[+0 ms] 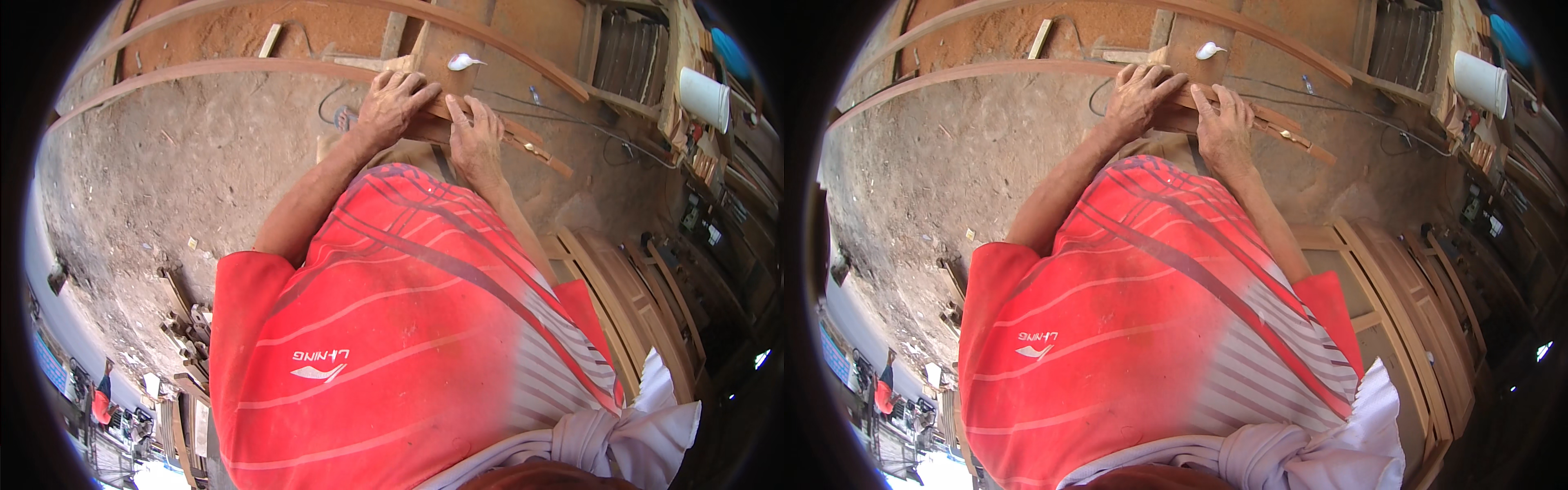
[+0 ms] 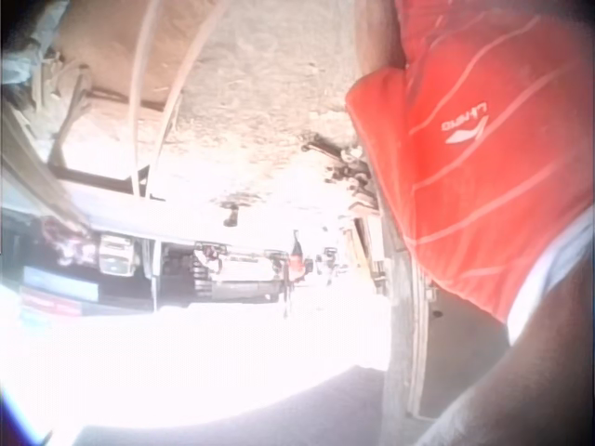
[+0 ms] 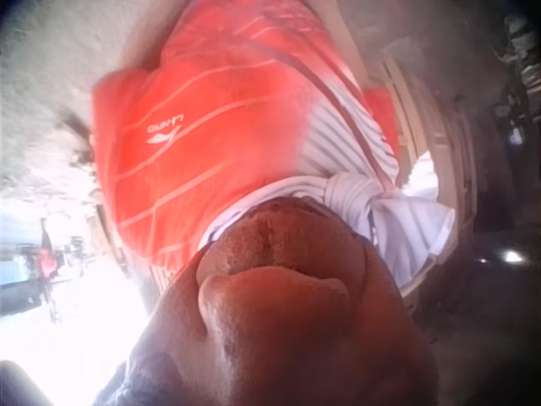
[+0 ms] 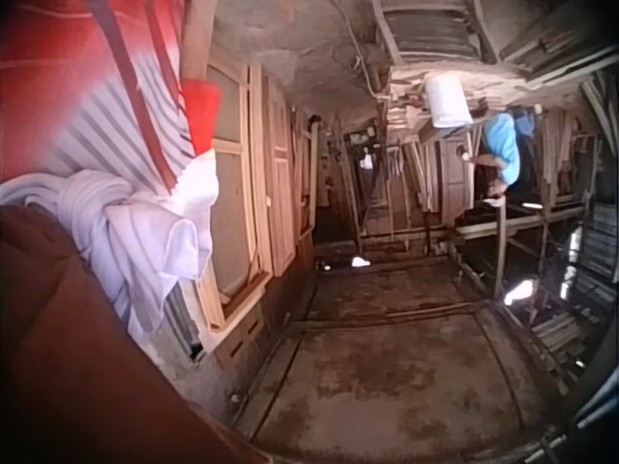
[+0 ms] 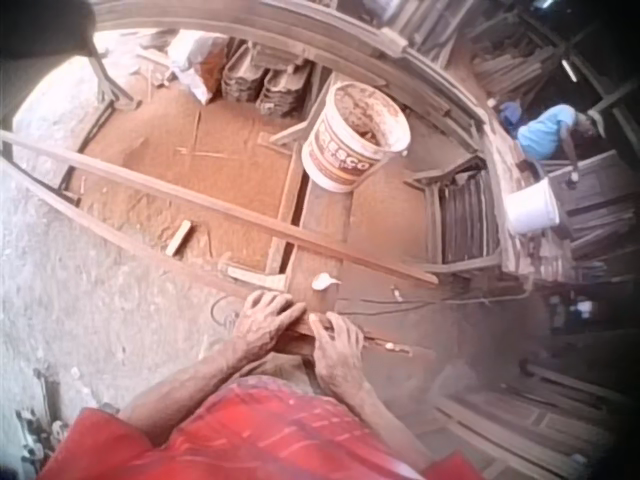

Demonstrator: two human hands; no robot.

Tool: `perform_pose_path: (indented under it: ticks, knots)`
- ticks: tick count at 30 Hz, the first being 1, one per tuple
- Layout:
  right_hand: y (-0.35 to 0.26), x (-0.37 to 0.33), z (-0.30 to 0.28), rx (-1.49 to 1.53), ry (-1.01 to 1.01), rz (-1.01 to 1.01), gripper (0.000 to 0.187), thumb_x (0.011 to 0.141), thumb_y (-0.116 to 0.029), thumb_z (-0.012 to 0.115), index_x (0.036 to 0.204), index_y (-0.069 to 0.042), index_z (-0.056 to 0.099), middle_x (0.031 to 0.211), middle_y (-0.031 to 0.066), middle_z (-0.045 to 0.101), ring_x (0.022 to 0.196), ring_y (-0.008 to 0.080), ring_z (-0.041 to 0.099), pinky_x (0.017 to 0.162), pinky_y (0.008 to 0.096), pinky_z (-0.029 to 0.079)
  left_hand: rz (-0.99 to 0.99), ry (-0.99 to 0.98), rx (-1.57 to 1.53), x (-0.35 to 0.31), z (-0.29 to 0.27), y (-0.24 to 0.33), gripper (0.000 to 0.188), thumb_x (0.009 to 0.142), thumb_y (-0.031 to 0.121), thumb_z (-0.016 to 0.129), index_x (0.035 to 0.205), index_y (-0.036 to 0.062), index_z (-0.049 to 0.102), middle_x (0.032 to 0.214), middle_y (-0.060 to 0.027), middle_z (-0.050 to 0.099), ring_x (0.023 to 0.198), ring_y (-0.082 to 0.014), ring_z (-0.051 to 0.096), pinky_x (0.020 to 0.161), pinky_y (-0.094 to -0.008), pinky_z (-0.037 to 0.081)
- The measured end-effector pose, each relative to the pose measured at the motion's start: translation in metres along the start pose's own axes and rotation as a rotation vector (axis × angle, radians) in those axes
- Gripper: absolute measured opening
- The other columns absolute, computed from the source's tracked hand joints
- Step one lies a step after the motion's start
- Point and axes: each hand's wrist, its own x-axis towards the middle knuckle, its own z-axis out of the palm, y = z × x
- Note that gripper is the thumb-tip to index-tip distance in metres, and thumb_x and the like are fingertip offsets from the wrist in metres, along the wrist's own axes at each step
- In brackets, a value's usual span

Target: The person picks up a small wooden piece and places it on a larger wooden frame. They then pick up a bucket containing a reddish substance and place it on the frame. The person continues to handle and position the wooden pieces on the frame.

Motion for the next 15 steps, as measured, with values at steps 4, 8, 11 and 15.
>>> perform_pose_path:
  ticks: [4, 8, 11, 15]
  knots:
    - [0.000, -0.003, -0.006, -0.076, -0.040, -0.041, 0.060, 0.094, -0.008, 0.062, 0.152, -0.022, 0.053, 0.144, 0.0171, 0.050, 0.133, 0.0391, 0.048, 0.112, 0.0557, 0.036, -0.011, -0.003, -0.002, 0.002, 0.000, 0.001, 0.047, 0.094, 0.015, 0.057, 0.140, 0.0204, 0.058, 0.127, -0.0030, 0.061, 0.123, -0.0218, 0.057, 0.110, -0.0442, 0.036]
    - [0.000, -0.002, -0.005, 0.017, -0.033, 0.001, 0.061, 0.094, -0.007, 0.062, 0.152, -0.022, 0.052, 0.145, 0.0169, 0.050, 0.133, 0.0395, 0.048, 0.112, 0.0560, 0.036, -0.003, 0.002, -0.009, 0.001, -0.003, 0.000, 0.046, 0.094, 0.015, 0.057, 0.140, 0.0207, 0.058, 0.127, -0.0026, 0.061, 0.123, -0.0215, 0.057, 0.110, -0.0439, 0.036]
    - [-0.002, 0.000, -0.003, 0.079, 0.002, 0.055, 0.061, 0.094, -0.007, 0.062, 0.152, -0.022, 0.052, 0.145, 0.0166, 0.050, 0.133, 0.0399, 0.048, 0.112, 0.0557, 0.036, -0.004, 0.000, 0.016, 0.001, -0.002, 0.001, 0.047, 0.093, 0.014, 0.058, 0.139, 0.0207, 0.058, 0.127, -0.0024, 0.061, 0.123, -0.0214, 0.057, 0.110, -0.0437, 0.037]
    - [-0.012, 0.007, -0.006, -0.054, -0.042, 0.018, 0.063, 0.093, -0.006, 0.062, 0.153, -0.021, 0.052, 0.144, 0.0169, 0.049, 0.133, 0.0401, 0.047, 0.113, 0.0559, 0.035, -0.012, 0.003, -0.011, 0.001, -0.002, 0.000, 0.048, 0.094, 0.013, 0.057, 0.140, 0.0210, 0.058, 0.127, -0.0023, 0.061, 0.123, -0.0215, 0.057, 0.110, -0.0437, 0.036]
